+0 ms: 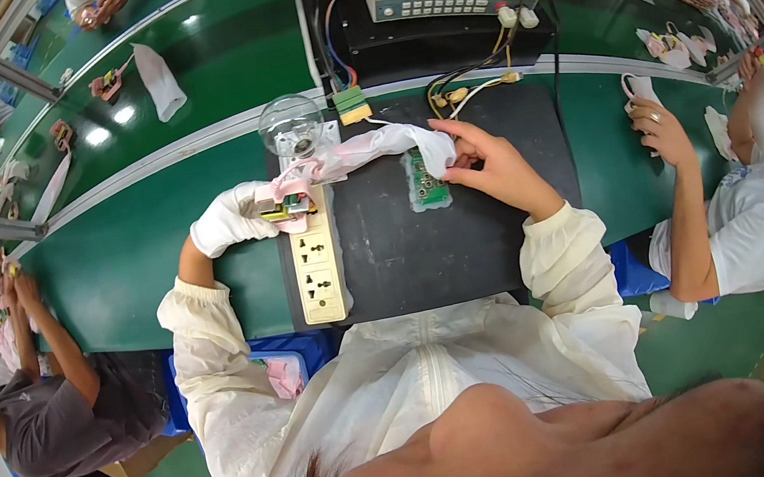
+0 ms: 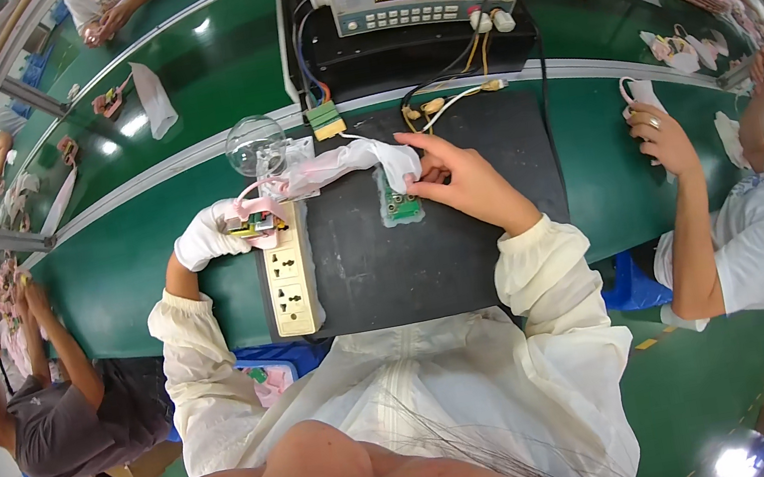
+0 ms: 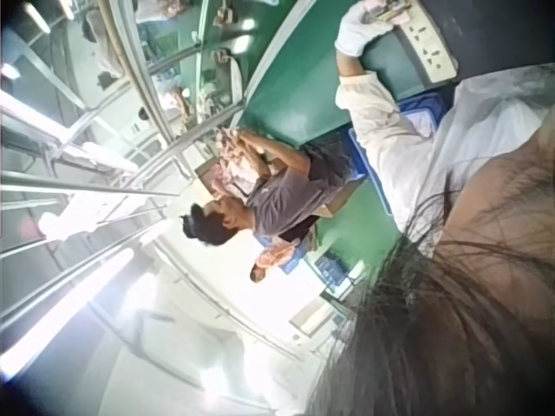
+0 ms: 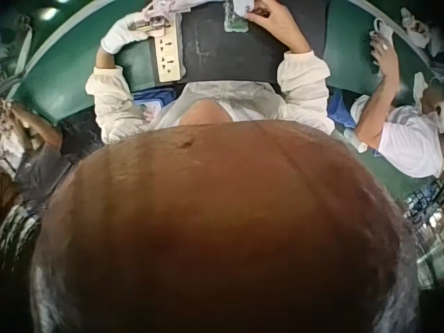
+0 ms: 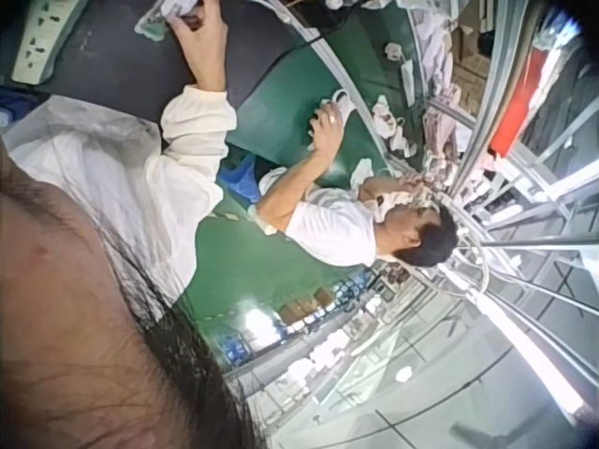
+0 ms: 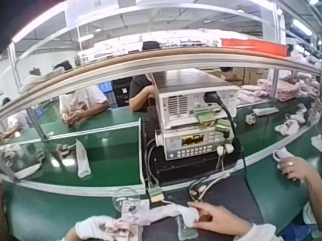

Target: Assembling and testing electronic components on a circuit board at a production line.

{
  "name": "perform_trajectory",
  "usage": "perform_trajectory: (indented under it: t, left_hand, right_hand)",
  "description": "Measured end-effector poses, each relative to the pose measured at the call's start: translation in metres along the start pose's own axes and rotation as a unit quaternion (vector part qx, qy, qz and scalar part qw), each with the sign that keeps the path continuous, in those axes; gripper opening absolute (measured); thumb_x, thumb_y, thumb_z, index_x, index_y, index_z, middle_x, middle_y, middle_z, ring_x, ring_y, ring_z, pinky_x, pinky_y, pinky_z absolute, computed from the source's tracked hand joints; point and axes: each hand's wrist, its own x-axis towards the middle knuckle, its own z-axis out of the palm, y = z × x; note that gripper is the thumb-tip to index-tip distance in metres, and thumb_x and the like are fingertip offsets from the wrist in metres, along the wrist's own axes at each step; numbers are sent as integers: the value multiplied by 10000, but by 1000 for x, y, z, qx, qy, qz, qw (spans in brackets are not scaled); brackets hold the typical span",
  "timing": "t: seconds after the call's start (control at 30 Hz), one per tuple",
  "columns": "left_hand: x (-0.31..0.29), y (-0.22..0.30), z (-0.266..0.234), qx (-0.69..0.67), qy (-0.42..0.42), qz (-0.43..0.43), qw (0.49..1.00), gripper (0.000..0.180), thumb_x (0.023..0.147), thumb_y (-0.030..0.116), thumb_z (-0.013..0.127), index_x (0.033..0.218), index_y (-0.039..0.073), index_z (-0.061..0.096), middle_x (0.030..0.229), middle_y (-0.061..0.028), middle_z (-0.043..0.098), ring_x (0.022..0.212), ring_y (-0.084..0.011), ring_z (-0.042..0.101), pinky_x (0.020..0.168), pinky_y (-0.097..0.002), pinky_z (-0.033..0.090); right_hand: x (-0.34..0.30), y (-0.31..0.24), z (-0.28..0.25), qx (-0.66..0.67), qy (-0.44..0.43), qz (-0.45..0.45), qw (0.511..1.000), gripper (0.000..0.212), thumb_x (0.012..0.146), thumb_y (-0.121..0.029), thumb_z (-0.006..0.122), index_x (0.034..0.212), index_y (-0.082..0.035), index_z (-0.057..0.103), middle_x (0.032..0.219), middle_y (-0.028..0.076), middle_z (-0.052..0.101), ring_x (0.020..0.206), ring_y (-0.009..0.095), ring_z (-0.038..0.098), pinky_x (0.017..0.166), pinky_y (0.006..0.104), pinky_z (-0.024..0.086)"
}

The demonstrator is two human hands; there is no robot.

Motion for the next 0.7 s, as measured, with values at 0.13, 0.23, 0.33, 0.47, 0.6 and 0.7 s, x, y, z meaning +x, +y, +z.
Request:
perform_trajectory:
  t: [0.13,0.23,0.33,0.47,0.6,0.7]
  left_hand:
    - [1,-13,-15,48,-32,6,998,628,685,-34,821,1252,16,556,1207,-67,618,1099,-193,594,945,-351,502]
    - [0,-14,-14,29,-4,23,999,579,642,7,855,1160,38,596,1160,-98,643,1032,-190,616,867,-325,515]
    - [-3,-17,-24,-61,-62,48,995,601,693,-52,795,1239,29,559,1175,-66,628,1011,-157,606,840,-303,517]
    - [-2,-25,-24,-116,-85,48,988,613,727,-54,769,1288,32,536,1182,-45,613,950,-131,603,779,-274,521]
    - [-2,-29,-21,-102,-30,-40,994,559,702,133,838,1189,89,567,1193,-77,597,956,-157,604,704,-252,512]
    - [-2,-17,-3,-71,-3,-30,997,560,712,184,847,1188,92,569,1188,-82,599,947,-158,606,697,-251,514]
  right_hand:
    - [4,16,4,-17,27,-24,999,575,826,-60,712,1356,-73,488,820,22,638,722,81,576,674,238,477]
    - [4,24,9,14,52,-28,998,525,819,-77,723,1306,-58,527,822,20,628,708,72,565,657,235,472]
    - [3,23,8,7,48,-15,999,460,809,-76,727,1241,-45,572,857,15,625,718,66,560,654,228,466]
    - [3,24,7,-61,34,-7,998,337,794,-65,728,1119,-33,642,909,7,621,736,67,557,658,217,459]
    - [3,26,13,-99,57,-64,991,244,797,-79,729,1032,-35,681,867,13,598,697,83,546,639,220,453]
    - [4,26,16,-85,70,-85,990,220,805,-78,719,1020,-39,687,845,17,583,683,94,542,631,222,448]
